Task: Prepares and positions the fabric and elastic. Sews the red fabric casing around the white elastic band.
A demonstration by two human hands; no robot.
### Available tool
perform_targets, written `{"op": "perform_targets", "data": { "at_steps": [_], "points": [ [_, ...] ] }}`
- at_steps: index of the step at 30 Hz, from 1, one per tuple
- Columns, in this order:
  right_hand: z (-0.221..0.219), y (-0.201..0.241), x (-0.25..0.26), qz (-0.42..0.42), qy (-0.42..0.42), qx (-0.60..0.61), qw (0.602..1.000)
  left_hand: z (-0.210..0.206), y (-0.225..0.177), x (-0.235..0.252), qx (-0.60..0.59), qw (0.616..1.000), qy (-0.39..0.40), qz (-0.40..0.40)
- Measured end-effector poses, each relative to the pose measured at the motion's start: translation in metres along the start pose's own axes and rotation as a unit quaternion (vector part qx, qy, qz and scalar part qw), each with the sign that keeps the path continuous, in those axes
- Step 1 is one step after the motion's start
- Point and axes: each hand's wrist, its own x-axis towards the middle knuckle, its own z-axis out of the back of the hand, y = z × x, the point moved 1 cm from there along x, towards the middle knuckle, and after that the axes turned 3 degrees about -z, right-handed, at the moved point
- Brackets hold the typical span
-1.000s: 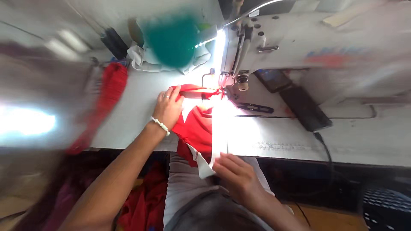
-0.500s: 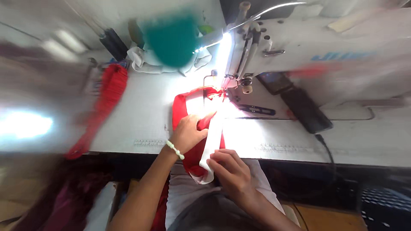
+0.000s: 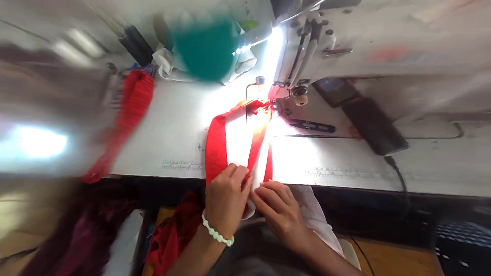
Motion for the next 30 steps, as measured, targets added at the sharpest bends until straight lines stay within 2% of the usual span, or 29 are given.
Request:
{"op": "perform_targets", "data": {
  "at_steps": [2,5,8,10,13,16,19,23,26,30],
  "points": [
    [0.005,0.003,-0.001,0.008,0.005,0.007,1.000,-0.006,-0.006,-0.004,-0.017,0.999,-0.013,-0.033],
    [0.003,0.006,-0.007,0.009,0.004,0.012,1.000,-0.010,-0.006,-0.008,-0.071,0.996,0.026,-0.053],
    [-0.002,0.002,-0.015,-0.001,0.004,0.014,1.000,-0.007,0.000,-0.006,-0.142,0.987,0.065,-0.034],
    [-0.003,0.001,-0.020,-0.005,0.007,0.023,1.000,-0.002,0.000,-0.004,-0.157,0.984,0.083,0.011],
    [-0.005,0.003,-0.024,0.003,0.005,0.051,0.999,-0.006,-0.001,-0.003,-0.127,0.984,0.092,0.083],
    [-0.005,0.006,-0.023,0.008,-0.003,0.081,0.997,-0.008,-0.004,-0.002,-0.067,0.984,0.119,0.115],
    [-0.002,0.008,-0.022,0.012,-0.013,0.105,0.994,-0.002,-0.012,-0.005,0.015,0.981,0.152,0.121],
    [-0.001,0.009,-0.020,0.011,-0.032,0.139,0.990,0.001,-0.020,-0.011,0.071,0.983,0.130,0.105],
    [0.000,0.012,-0.019,0.012,-0.039,0.159,0.987,0.004,-0.016,-0.007,-0.059,0.972,0.168,0.156],
    [0.002,0.013,-0.015,0.023,-0.038,0.181,0.983,-0.002,0.000,-0.002,-0.312,0.892,0.194,0.264]
  ]
}}
